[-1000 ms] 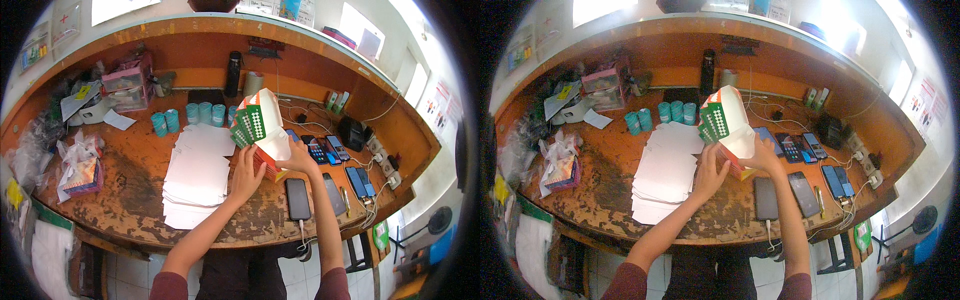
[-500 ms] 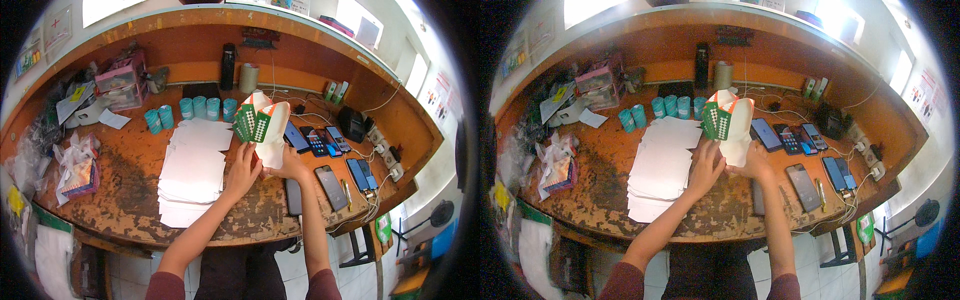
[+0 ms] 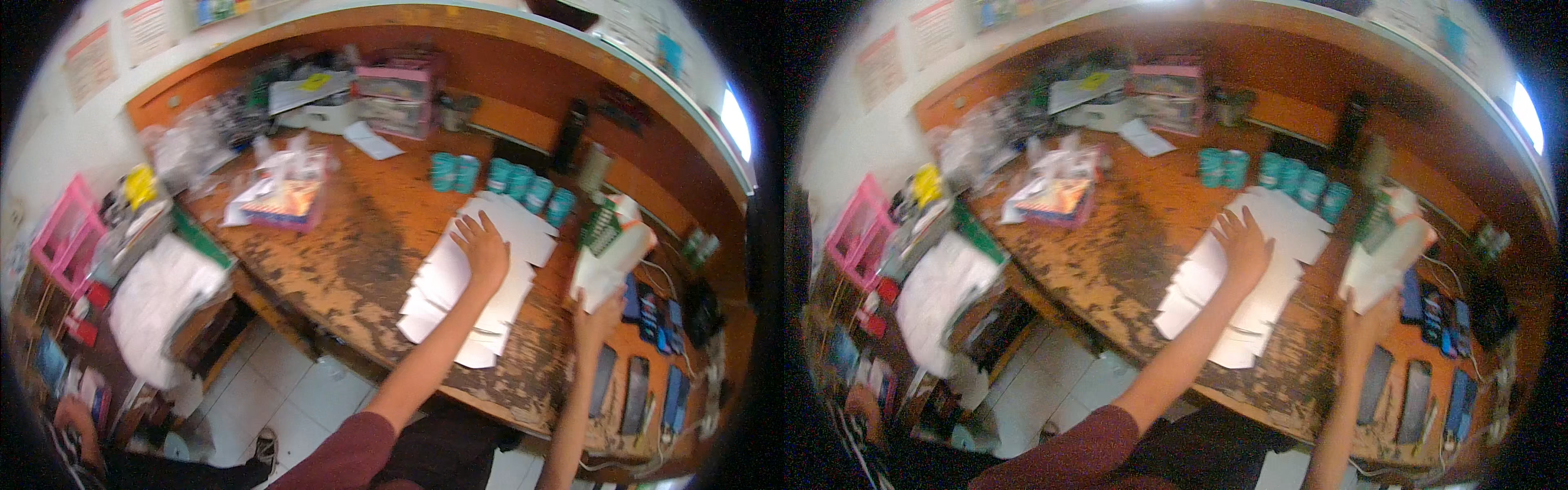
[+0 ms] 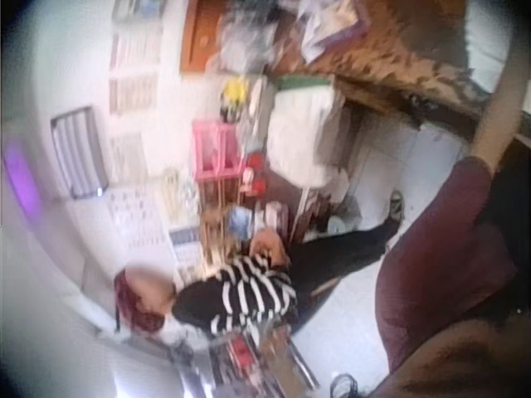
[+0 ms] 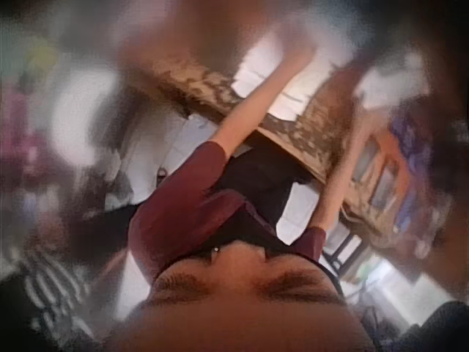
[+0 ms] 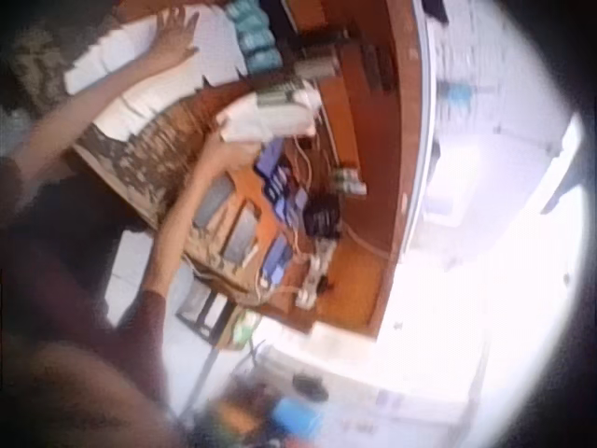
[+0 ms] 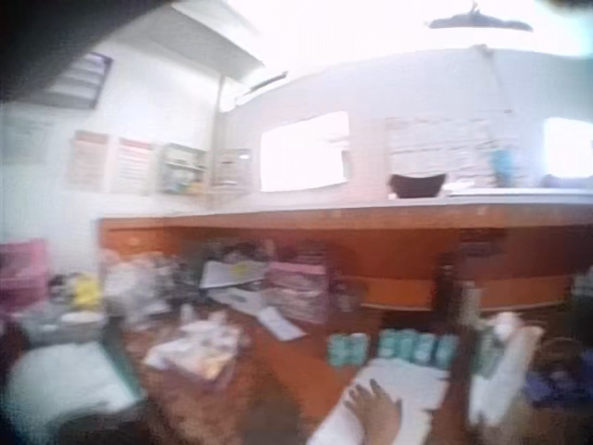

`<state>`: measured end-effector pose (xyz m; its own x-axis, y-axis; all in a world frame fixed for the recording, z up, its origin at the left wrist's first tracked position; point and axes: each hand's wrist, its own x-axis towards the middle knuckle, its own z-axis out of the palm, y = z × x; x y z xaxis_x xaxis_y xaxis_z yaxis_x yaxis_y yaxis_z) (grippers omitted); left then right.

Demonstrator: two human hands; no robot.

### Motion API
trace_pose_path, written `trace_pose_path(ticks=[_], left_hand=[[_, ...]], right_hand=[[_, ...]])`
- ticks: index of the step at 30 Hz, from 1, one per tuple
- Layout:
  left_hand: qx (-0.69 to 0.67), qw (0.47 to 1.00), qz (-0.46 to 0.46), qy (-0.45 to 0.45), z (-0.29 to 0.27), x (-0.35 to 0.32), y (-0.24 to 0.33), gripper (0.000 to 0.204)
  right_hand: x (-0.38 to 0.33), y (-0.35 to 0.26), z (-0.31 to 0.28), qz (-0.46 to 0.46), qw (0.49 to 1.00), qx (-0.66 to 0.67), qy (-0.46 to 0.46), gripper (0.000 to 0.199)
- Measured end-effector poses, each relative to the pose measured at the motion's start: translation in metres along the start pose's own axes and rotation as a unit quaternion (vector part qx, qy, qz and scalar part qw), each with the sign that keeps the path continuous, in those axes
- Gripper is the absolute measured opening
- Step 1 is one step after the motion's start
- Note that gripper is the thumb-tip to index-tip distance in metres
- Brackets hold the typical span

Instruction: The person folds flat printed paper sheets into small takeaway-style boxes by hand, aligning edges and creasing flaps. They repeatedly pick a sheet, fold it into a box, and place the finished box on the table.

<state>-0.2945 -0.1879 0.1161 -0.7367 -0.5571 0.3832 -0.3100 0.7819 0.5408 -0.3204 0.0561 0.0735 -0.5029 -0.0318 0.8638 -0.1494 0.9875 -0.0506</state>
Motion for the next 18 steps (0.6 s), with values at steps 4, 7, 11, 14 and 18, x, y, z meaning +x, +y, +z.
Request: trace_pose_path(ticks=[4,7,11,14,18], left_hand=[[0.104,0.981,-0.14,-0.087,0.008,0.019,-0.047,0.055],[0.103,0.984,-0.126,-0.066,0.011,0.015,-0.04,0.049],[0.107,0.983,-0.132,-0.075,0.004,0.014,-0.024,0.046],[0.065,0.985,-0.149,-0.058,0.005,0.016,-0.028,0.047],[0.106,0.982,-0.135,-0.076,0.008,0.014,-0.027,0.047]], right_hand=[[0.007,-0.026,-0.016,0.046,0.985,0.154,-0.064,0.084],[0.005,-0.011,-0.008,0.041,0.986,0.156,-0.051,0.081],[0.005,-0.003,-0.01,0.05,0.986,0.155,-0.038,0.074],[0.005,-0.005,-0.009,0.029,0.985,0.17,-0.014,0.068],[0.008,-0.004,-0.012,0.016,0.987,0.159,-0.009,0.065]])
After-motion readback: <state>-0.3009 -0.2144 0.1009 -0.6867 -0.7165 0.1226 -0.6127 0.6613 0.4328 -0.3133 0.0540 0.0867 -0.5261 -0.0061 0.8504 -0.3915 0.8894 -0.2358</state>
